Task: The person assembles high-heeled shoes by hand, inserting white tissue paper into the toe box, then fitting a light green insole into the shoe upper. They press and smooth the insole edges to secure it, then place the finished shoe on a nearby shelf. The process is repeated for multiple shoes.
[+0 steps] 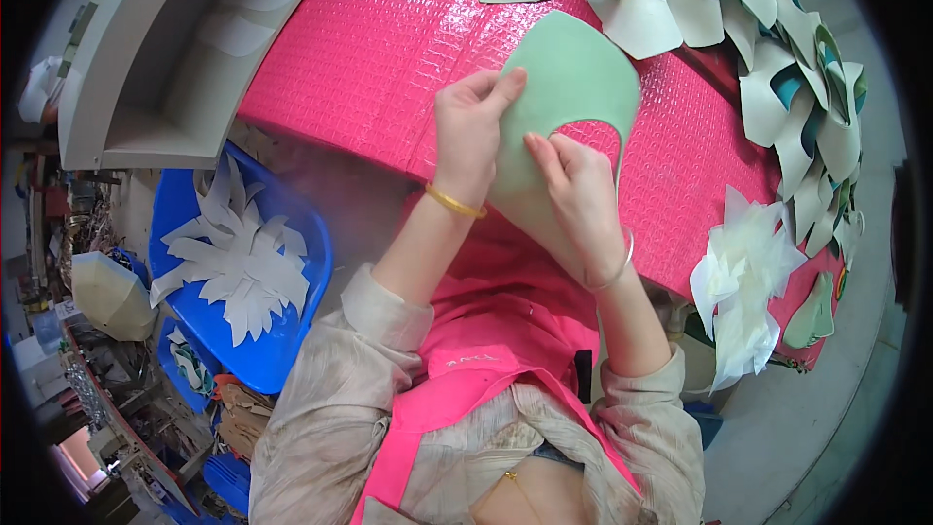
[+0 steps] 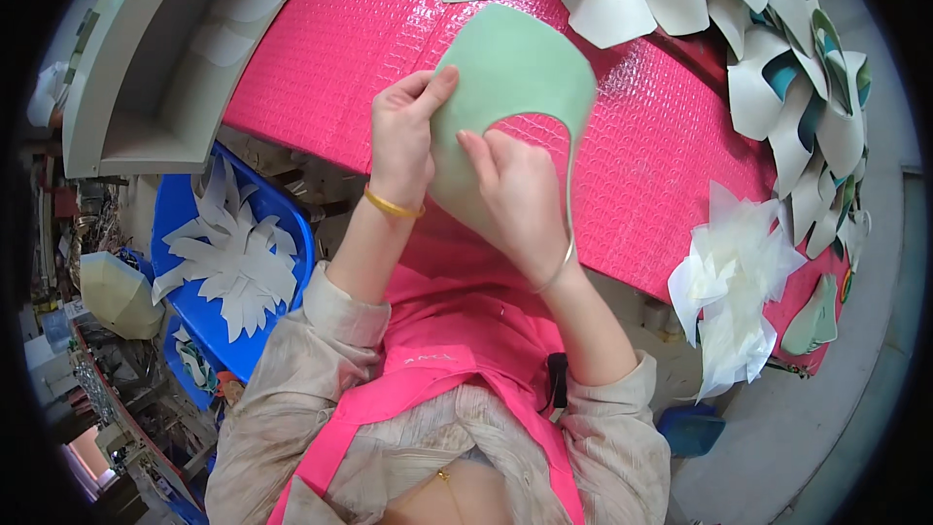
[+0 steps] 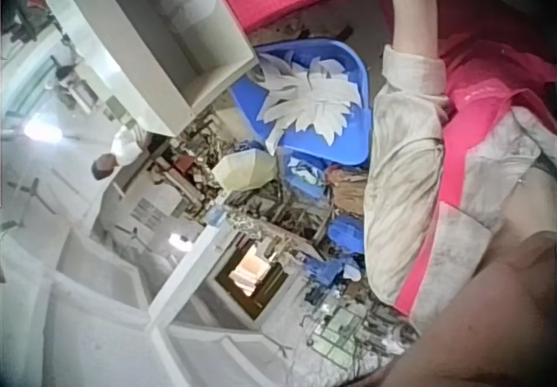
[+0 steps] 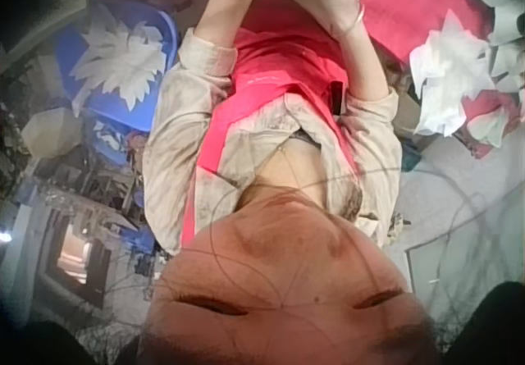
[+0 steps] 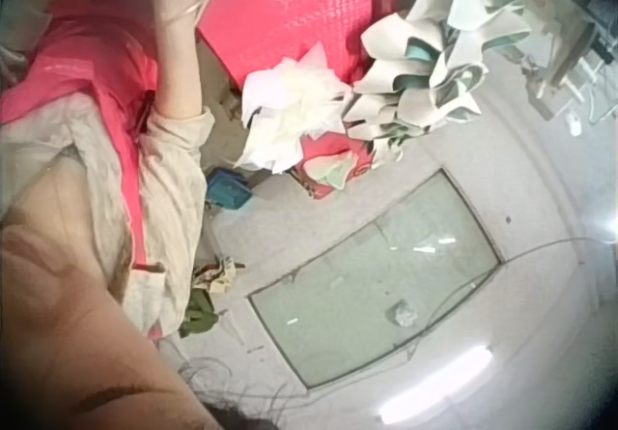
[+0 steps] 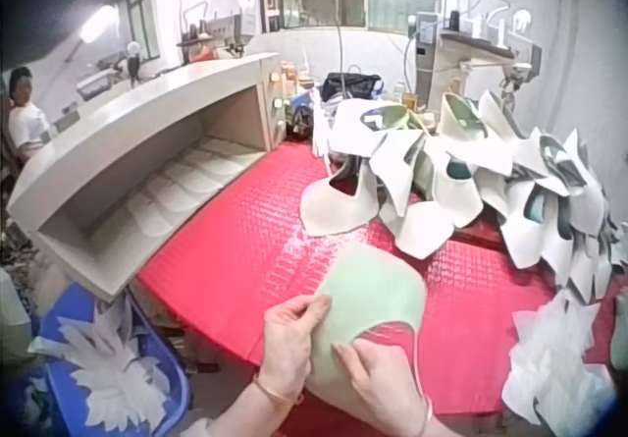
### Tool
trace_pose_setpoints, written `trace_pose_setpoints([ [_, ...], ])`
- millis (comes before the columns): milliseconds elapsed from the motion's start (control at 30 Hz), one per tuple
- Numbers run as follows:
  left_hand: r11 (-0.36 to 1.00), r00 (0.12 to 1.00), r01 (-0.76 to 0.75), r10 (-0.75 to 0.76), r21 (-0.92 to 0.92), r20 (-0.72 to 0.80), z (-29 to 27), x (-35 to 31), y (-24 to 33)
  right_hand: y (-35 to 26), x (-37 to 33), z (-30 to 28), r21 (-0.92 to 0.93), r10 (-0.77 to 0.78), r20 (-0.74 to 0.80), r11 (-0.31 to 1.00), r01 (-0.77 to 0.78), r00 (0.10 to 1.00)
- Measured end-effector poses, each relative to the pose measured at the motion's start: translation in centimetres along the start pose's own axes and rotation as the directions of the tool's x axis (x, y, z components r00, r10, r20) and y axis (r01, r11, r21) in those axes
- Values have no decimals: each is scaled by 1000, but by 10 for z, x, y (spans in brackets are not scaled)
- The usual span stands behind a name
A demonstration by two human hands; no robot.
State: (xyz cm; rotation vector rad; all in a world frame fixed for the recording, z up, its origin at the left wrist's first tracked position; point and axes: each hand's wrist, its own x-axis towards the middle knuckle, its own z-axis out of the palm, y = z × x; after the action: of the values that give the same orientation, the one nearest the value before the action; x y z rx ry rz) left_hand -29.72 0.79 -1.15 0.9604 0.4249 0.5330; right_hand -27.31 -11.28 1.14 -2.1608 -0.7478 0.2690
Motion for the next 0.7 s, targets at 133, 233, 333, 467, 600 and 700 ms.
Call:
trace_pose_setpoints([
  [133, 999, 999, 49, -48, 16, -21, 3, 19, -10, 3, -39, 6, -90, 22, -11, 996, -23, 1000],
  [233, 990, 990, 137, -138, 37, 18, 9, 24, -27, 11, -67, 9, -197, -1, -46, 980, -8, 999],
  [333, 978, 982, 184, -187, 94, 24, 9, 32, -40, 13, -92, 11, -367, -53, -38, 930, 36, 998],
  [467, 974, 981, 192, -194, 120, 7, 13, 39, -56, -3, -119, 3, -488, -8, 146, 869, 79, 989],
  [600, 941, 926, 339, -330, -19, 183, 9, 58, -37, -6, -131, -31, -386, -178, 244, 884, 264, 953],
  [700, 959, 839, 278, -266, 45, 475, 12, 61, -8, 6, -96, -86, -17, -173, -368, 984, 180, 914],
])
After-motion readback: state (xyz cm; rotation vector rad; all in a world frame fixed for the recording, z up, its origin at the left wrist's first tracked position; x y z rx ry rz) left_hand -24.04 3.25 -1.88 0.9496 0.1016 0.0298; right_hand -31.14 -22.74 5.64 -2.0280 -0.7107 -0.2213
